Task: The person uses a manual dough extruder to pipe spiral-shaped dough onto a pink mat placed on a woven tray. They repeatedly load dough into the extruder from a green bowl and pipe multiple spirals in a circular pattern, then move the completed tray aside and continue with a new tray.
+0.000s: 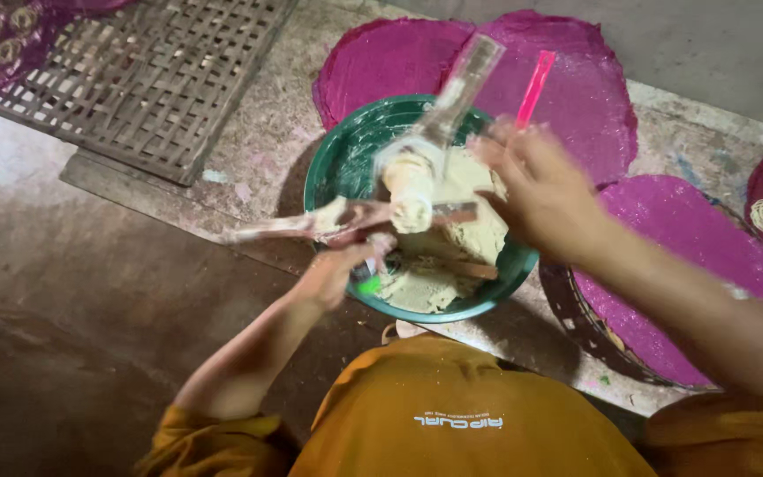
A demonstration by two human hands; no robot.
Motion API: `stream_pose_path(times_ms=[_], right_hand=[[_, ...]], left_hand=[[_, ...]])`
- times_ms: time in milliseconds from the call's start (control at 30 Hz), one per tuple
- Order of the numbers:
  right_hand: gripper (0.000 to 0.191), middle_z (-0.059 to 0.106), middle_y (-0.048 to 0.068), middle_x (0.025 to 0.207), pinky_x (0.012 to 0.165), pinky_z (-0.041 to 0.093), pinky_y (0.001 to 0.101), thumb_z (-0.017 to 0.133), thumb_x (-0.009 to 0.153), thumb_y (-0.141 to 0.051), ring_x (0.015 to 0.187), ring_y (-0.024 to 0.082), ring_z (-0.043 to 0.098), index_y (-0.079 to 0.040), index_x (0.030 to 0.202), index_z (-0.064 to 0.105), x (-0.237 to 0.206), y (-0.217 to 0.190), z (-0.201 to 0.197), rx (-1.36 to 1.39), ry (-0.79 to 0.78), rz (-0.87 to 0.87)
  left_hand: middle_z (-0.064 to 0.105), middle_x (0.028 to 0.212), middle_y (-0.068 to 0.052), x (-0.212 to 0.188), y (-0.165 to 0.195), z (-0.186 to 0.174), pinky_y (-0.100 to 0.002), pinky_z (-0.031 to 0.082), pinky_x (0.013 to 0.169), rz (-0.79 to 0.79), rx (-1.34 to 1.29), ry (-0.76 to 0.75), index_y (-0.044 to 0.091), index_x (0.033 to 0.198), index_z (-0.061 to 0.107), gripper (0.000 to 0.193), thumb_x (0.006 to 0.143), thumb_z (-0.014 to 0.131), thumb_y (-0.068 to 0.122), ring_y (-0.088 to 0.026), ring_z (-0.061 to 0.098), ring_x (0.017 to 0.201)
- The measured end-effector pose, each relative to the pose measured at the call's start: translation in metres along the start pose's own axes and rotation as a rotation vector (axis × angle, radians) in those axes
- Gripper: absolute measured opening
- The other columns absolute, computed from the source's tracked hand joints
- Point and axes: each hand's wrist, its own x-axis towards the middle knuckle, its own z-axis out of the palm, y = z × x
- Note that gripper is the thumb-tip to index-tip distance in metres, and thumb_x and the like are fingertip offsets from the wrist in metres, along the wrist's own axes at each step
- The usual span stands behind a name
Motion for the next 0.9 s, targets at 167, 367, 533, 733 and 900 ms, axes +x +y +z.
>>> stream_pose_path(times_ms=[167,367,533,733,900], right_hand=[[0.047,0.069,0.013,0.099,0.07,0.058,0.0434,0.075,0.081,-0.036,0.09,0.031,0.071,-0.006,0.112,0.058,-0.037,-0.036,0.107,0.054,-0.84,0.07],[0.025,0.069,0.015,0.097,0.061,0.058,0.04,0.057,0.095,-0.015,0.076,0.028,0.071,-0.004,0.117,0.058,-0.031,-0.051,0.137,-0.116,-0.794,-0.035],[0.03,0.073,0.015,0.105,0.07,0.059,0.0409,0.05,0.1,-0.016,0.089,0.028,0.073,-0.001,0.123,0.063,0.002,-0.044,0.148,-0.234,-1.121,-0.08],[0.024,0.073,0.012,0.116,0.085,0.058,0.0396,0.057,0.094,-0.011,0.107,0.028,0.071,-0.01,0.111,0.074,0.014,-0.054,0.167,-0.248,-1.302,-0.177],[0.033,0.073,0.014,0.113,0.076,0.06,0.0399,0.057,0.094,-0.007,0.102,0.027,0.073,-0.002,0.125,0.067,0.025,-0.043,0.151,-0.305,-1.094,-0.234]], left_hand=[[0.069,0.111,-0.01,0.016,-0.011,-0.02,-0.036,0.054,0.09,0.455,0.672,0.405,0.003,0.121,0.064,0.035,0.087,0.075,0.004,-0.026,0.069,0.101],[0.065,0.125,-0.016,0.017,-0.02,-0.014,-0.037,0.052,0.097,0.582,0.729,0.488,0.001,0.121,0.065,0.034,0.089,0.076,0.004,-0.027,0.066,0.111],[0.064,0.13,-0.015,0.017,-0.015,-0.012,-0.034,0.052,0.098,0.544,0.561,0.481,0.0,0.124,0.063,0.038,0.088,0.076,0.005,-0.024,0.066,0.112],[0.071,0.12,-0.011,0.016,-0.012,-0.01,-0.032,0.055,0.096,0.5,0.539,0.469,0.001,0.126,0.065,0.04,0.09,0.08,0.009,-0.021,0.07,0.108],[0.068,0.127,-0.013,0.014,-0.008,-0.013,-0.032,0.054,0.097,0.522,0.561,0.471,0.001,0.129,0.065,0.042,0.091,0.08,0.01,-0.02,0.068,0.112]])
